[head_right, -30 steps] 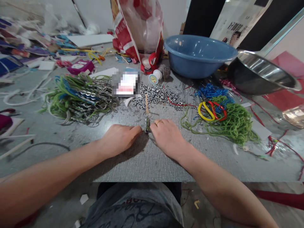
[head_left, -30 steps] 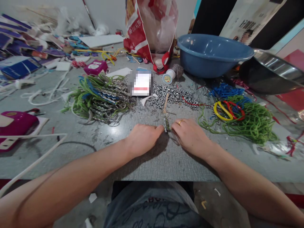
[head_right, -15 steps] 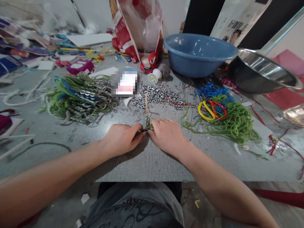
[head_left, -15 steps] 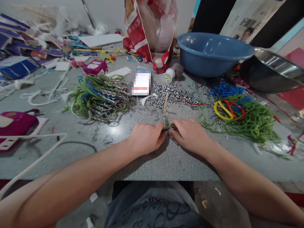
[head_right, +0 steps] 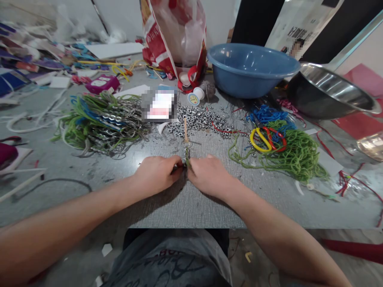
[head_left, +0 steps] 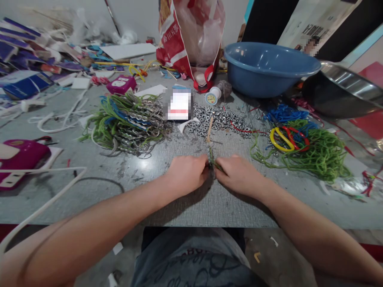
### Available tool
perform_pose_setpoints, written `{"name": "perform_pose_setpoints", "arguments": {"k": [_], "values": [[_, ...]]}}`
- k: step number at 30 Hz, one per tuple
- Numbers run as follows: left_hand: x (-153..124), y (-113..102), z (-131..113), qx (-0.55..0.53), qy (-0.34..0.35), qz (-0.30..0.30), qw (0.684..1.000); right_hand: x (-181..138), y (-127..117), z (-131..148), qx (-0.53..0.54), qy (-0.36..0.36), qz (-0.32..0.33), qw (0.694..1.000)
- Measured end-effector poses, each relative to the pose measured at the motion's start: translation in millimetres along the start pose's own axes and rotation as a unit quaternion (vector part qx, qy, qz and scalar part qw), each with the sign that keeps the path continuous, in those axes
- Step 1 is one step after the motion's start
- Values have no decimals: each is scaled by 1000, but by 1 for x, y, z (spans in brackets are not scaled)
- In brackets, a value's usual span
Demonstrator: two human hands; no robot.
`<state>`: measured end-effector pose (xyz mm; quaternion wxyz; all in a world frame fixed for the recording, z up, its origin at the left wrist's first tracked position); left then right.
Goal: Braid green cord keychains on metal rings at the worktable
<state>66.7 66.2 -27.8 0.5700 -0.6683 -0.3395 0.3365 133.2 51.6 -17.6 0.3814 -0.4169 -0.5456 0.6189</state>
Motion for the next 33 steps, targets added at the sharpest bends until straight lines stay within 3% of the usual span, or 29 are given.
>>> {"name": "perform_pose_setpoints", "arguments": {"k": [10,15,17,20,23,25,27,33], "values": [[-2,0,-7,-13,95,62,993,-5,2,5,57,-47,29,997],[-4,-4,-6,-2,76,44,996,-6,1,-3,51,-17,18,998],[-5,-8,-4,12,55,28,998,-6,-2,-13,53,18,-10,998],[-5,-12,1,27,11,8,1000,-6,-16,-20,95,30,-102,990],[-4,-10,2,38,-2,-7,999,-8,-30,-6,118,-53,-194,973],[-4,-8,0,43,10,-21,999,-10,-31,8,97,-111,-213,966],[-5,-5,-2,44,22,-29,998,-8,-26,16,60,-131,-208,967],[-5,-1,-3,31,31,-12,999,-3,-13,14,-24,-97,-159,982]]}}
Point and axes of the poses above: each hand's wrist, its own x-axis towards the middle knuckle, its own y-axis out of the palm, z = x × y, the point moved 10 cm from there along x, towards the middle knuckle, and after that the axes turned 4 degrees about -z, right-handed, at the moved point
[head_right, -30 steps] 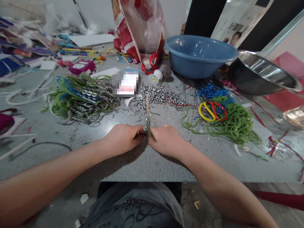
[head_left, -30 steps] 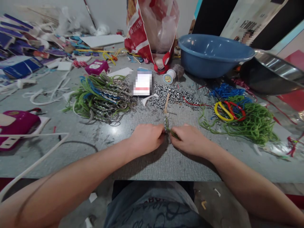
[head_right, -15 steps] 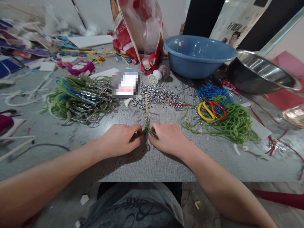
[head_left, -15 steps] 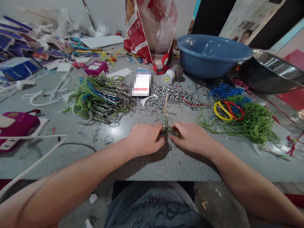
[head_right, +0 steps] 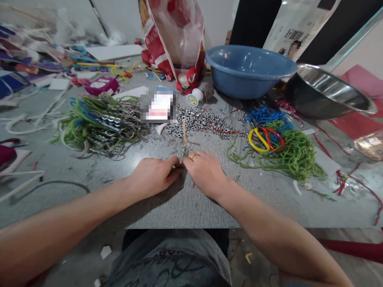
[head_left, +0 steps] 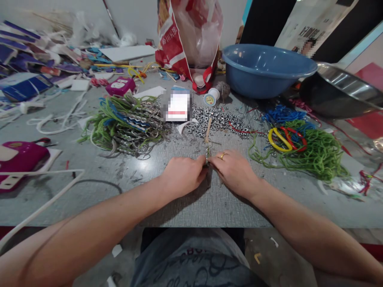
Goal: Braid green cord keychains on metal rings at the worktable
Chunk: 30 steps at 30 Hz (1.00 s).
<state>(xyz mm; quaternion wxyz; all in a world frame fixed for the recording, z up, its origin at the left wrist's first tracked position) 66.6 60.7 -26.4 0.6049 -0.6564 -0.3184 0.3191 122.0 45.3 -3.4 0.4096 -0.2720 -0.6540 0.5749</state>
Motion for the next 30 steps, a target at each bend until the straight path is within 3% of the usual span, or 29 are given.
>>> {"name": "perform_pose_setpoints", "arguments": {"k": [6,10,18,25,30], "values": [[1,1,0,-15,15,22,1000,-4,8,-16,-17,69,84,994],[0,-1,-2,-9,30,24,999,-6,13,-15,-31,79,132,988],[-1,-1,0,7,17,7,1000,-8,9,-7,-20,62,121,991],[0,2,0,2,7,-11,1000,-12,21,-18,3,152,186,971],[1,6,-2,10,27,-2,1000,-14,23,-23,25,188,179,965]]}}
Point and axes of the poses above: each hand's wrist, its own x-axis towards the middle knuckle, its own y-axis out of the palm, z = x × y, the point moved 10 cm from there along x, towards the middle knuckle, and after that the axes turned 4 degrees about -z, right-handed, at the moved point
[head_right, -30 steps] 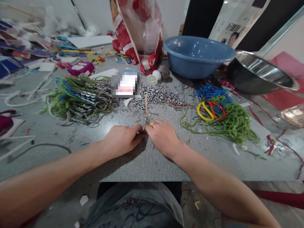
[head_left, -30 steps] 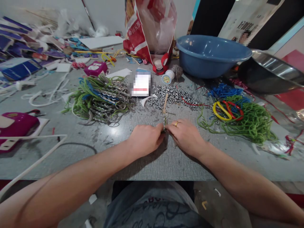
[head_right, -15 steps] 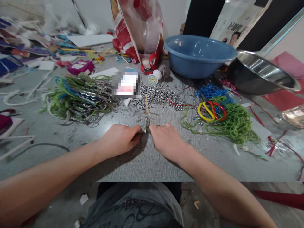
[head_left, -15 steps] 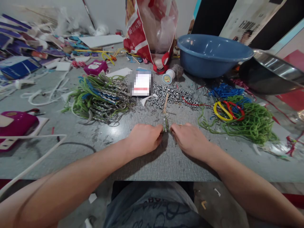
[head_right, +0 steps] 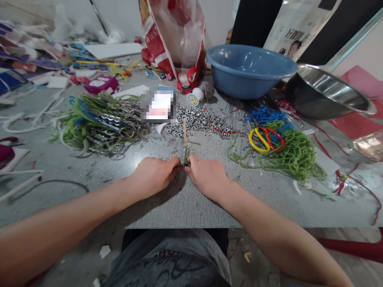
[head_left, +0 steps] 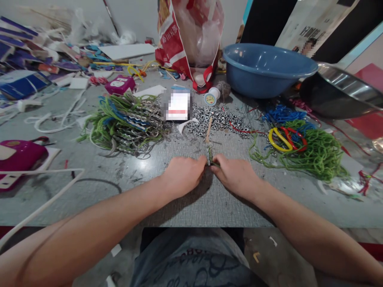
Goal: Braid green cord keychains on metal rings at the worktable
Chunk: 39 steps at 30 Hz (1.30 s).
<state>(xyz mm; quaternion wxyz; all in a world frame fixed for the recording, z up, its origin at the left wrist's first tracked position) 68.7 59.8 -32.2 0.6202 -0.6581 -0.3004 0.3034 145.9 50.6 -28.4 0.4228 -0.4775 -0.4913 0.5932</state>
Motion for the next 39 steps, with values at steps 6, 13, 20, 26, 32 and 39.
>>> {"name": "perform_pose_setpoints", "arguments": {"k": [6,13,20,26,32,39], "values": [[1,1,2,2,7,-7,1000,1,-1,-1,0,-22,7,1000],[1,-2,-2,9,25,33,999,1,-3,4,21,-63,21,998],[-1,-4,-10,26,82,67,994,1,-2,4,37,-78,31,996],[-2,-4,-12,25,108,107,988,1,-4,5,43,-87,30,995],[-3,-5,-12,23,119,124,985,0,-5,4,51,-87,37,994],[-3,-6,-12,19,98,99,990,1,-5,2,45,-66,16,997]]}}
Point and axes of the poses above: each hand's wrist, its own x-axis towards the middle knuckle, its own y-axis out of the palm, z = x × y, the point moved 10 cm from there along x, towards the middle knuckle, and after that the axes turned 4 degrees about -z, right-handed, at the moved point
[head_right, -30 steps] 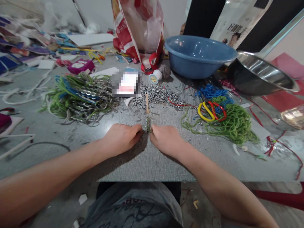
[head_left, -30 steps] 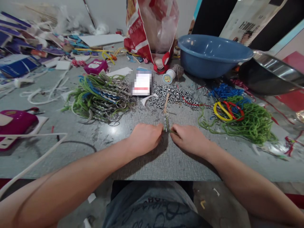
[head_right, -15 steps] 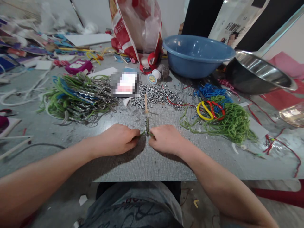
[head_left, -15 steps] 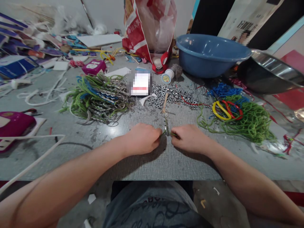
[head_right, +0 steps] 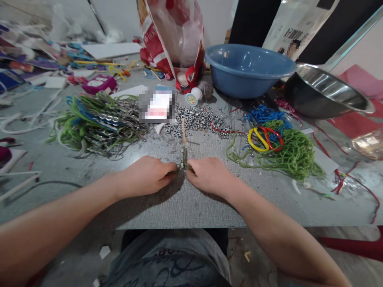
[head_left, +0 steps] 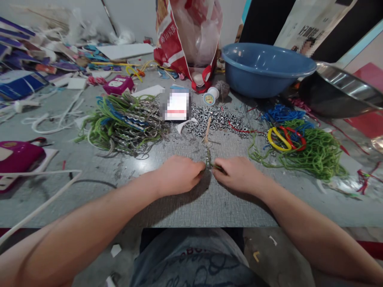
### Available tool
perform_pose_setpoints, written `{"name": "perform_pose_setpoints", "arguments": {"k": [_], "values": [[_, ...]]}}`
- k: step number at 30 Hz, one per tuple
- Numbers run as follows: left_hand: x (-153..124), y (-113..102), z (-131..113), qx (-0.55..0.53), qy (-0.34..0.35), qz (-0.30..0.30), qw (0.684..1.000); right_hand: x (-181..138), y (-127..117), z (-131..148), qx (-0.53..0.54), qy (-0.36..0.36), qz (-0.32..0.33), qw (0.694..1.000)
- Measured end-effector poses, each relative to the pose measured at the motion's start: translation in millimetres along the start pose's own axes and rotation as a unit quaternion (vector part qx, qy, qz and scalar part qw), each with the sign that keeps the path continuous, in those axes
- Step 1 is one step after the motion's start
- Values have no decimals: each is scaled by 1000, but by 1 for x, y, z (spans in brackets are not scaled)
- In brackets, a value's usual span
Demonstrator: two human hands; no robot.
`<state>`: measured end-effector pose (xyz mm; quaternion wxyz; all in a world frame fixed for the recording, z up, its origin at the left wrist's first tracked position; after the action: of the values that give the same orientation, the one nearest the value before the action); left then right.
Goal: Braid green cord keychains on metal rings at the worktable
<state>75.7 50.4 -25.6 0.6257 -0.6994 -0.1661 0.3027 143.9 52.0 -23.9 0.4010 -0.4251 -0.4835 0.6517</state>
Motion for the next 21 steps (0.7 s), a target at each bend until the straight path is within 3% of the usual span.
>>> {"name": "perform_pose_setpoints", "arguments": {"k": [8,21], "values": [[-1,-2,12,10,-75,-48,996,0,1,-2,-10,19,-6,1000],[2,0,0,45,-4,-27,999,0,2,2,-35,-9,16,999]]}}
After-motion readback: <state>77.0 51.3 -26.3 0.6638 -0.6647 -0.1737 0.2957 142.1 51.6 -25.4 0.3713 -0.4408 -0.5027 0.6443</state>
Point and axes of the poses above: each hand's wrist, its own x-axis towards the middle knuckle, its own y-axis out of the palm, z = x × y, the point moved 10 cm from there along x, towards the middle knuckle, and after that the axes turned 4 degrees about -z, right-handed, at the moved point
